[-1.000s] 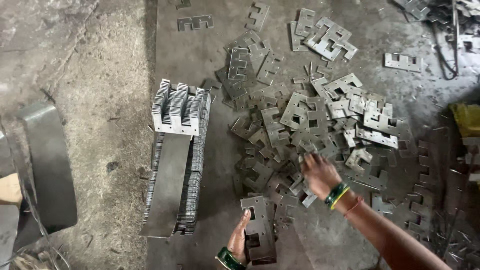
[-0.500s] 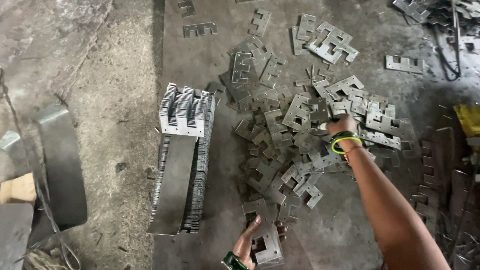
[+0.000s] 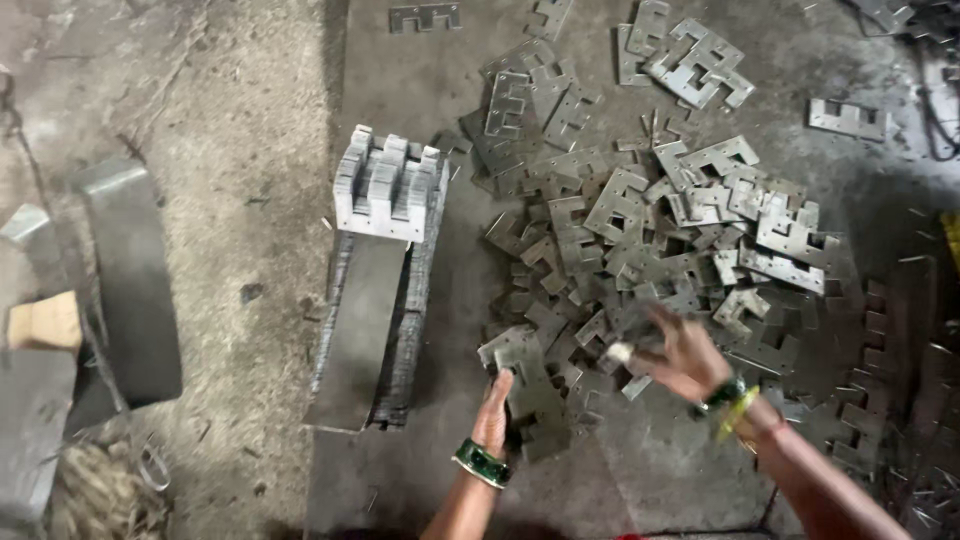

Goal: The person sorts small metal pieces from a pile on the floor into neat stacks. They pick up pieces one by one or in small groups, align them, and place them into organized stacks.

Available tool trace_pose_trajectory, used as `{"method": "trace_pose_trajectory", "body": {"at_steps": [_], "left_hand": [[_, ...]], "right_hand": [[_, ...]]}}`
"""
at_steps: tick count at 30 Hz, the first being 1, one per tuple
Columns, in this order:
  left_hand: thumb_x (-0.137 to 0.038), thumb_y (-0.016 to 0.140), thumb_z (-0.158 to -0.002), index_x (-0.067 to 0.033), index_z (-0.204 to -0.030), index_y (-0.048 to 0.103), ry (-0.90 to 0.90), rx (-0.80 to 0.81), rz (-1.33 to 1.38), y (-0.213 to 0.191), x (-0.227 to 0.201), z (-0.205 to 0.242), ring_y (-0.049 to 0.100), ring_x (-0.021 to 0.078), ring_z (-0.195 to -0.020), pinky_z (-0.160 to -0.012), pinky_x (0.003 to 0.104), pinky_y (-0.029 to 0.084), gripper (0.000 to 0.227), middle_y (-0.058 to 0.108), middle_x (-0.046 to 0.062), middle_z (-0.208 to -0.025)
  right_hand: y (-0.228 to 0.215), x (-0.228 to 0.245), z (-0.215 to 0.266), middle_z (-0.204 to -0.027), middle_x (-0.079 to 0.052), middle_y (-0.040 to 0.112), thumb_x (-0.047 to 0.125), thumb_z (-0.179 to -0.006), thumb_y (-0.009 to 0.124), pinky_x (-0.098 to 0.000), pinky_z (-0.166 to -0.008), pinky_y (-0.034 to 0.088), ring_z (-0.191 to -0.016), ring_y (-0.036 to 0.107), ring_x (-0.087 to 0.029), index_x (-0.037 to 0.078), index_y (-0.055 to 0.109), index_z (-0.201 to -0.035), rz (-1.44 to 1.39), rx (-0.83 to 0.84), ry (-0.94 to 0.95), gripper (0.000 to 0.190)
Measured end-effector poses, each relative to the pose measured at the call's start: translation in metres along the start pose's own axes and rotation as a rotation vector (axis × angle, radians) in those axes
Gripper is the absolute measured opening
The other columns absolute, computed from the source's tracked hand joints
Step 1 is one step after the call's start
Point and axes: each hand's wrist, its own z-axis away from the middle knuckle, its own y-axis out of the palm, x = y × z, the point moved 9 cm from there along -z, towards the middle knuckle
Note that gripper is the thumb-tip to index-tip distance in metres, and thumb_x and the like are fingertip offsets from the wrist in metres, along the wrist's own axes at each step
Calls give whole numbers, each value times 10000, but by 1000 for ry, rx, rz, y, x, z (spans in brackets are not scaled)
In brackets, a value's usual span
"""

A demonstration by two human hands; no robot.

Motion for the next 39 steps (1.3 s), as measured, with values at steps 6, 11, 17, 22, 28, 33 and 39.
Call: {"method": "trace_pose_trajectory", "body": {"at_steps": [6, 11, 17, 22, 28, 33, 39], "left_hand": [[-523, 721, -857, 16, -1430, 582, 61, 60, -193, -29, 11, -3, 483, 165, -1420, -1199, 327, 287, 799, 591, 74, -1491], [-500, 762, -820, -15, -1379, 616, 8, 25, -190, 0, -14, 27, 556, 210, -1311, -1132, 381, 381, 754, 639, 90, -1386], [-495, 748, -789, -102, -1281, 629, -182, 134, 94, 63, -37, 72, 686, 278, -1058, -895, 444, 584, 641, 712, 113, -1168], [-445, 762, -830, -62, -1286, 652, -272, 130, 44, 52, -16, 64, 700, 267, -1010, -861, 419, 588, 606, 727, 106, -1137], [-417, 833, -770, -65, -1347, 618, -333, -57, -174, 29, -11, 68, 681, 283, -1078, -873, 430, 570, 709, 696, 150, -1213], [-696, 611, -853, -107, -1561, 427, -304, -54, -428, 9, -6, 49, 508, 228, -1263, -938, 426, 434, 939, 512, 136, -1486], [-727, 453, -885, -163, -1531, 412, -182, 169, 148, 50, -28, 46, 583, 238, -1270, -1031, 444, 507, 858, 554, 93, -1439]], "right_hand": [[10, 9, -24, -1531, -164, 418, 44, -766, 670, -364, -1118, 458, -1369, 497, -299, 87, 507, -1465, 963, -206, -326, 719], [-1, 21, 1, -1361, -170, 616, 134, -864, 658, -410, -917, 565, -1095, 655, -324, 65, 558, -1386, 760, -231, -315, 536], [-29, 58, 41, -1040, -123, 782, 188, -858, 690, -323, -666, 649, -793, 785, -212, 130, 626, -1332, -103, -236, -421, 482], [-50, -6, -39, -978, -166, 687, 261, -956, 693, -371, -518, 594, -633, 652, -240, 171, 519, -1429, 402, -131, 173, 512], [-64, -45, -76, -902, -147, 736, 139, -898, 718, -303, -510, 505, -643, 620, -209, 152, 622, -1352, 324, -214, 225, 464], [-61, 46, 5, -938, -87, 702, 157, -985, 685, -275, -411, 477, -548, 588, -156, 144, 699, -1036, 374, -510, -320, 55], [-38, 51, 33, -1207, -149, 649, 346, -829, 716, -383, -688, 617, -954, 690, -289, 125, 594, -1302, 467, -580, -449, 535]]}}
